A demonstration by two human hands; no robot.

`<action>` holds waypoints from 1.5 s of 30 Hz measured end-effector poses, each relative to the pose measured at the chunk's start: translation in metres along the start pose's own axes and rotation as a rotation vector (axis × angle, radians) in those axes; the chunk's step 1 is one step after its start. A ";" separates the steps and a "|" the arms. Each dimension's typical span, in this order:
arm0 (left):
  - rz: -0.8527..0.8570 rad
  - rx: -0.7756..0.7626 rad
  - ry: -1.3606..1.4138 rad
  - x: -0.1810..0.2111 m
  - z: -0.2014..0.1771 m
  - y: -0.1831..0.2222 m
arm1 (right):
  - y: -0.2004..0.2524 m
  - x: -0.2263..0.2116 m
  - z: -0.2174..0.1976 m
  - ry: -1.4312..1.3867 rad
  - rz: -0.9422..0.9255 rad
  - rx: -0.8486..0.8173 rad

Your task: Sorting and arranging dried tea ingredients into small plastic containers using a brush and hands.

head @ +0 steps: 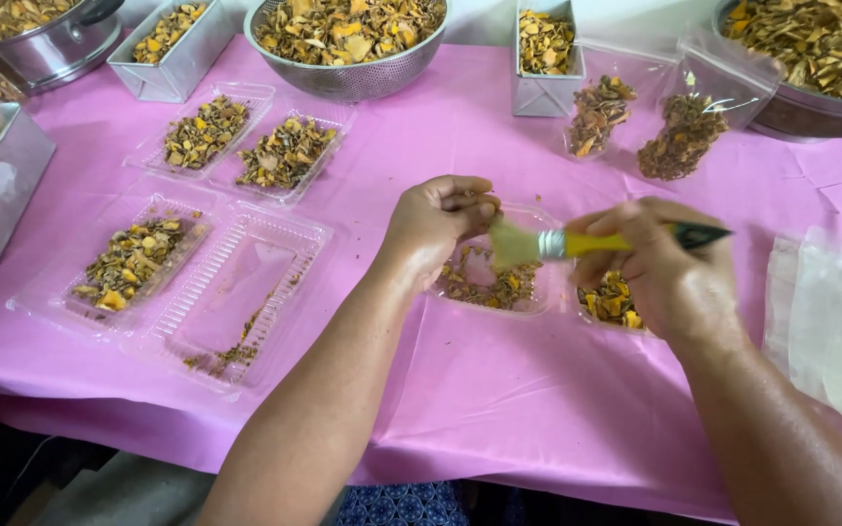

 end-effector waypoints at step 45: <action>0.244 -0.870 -1.369 -0.024 0.139 0.015 | -0.035 0.003 -0.078 0.101 -0.019 0.432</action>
Point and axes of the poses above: each hand's wrist, its own y-axis away from the middle knuckle, its own z-axis out of the palm, x = y × z, the point moved 1 cm from there along -y, towards the middle knuckle, and after that the axes turned 8 degrees about y, right-handed, at the moved point
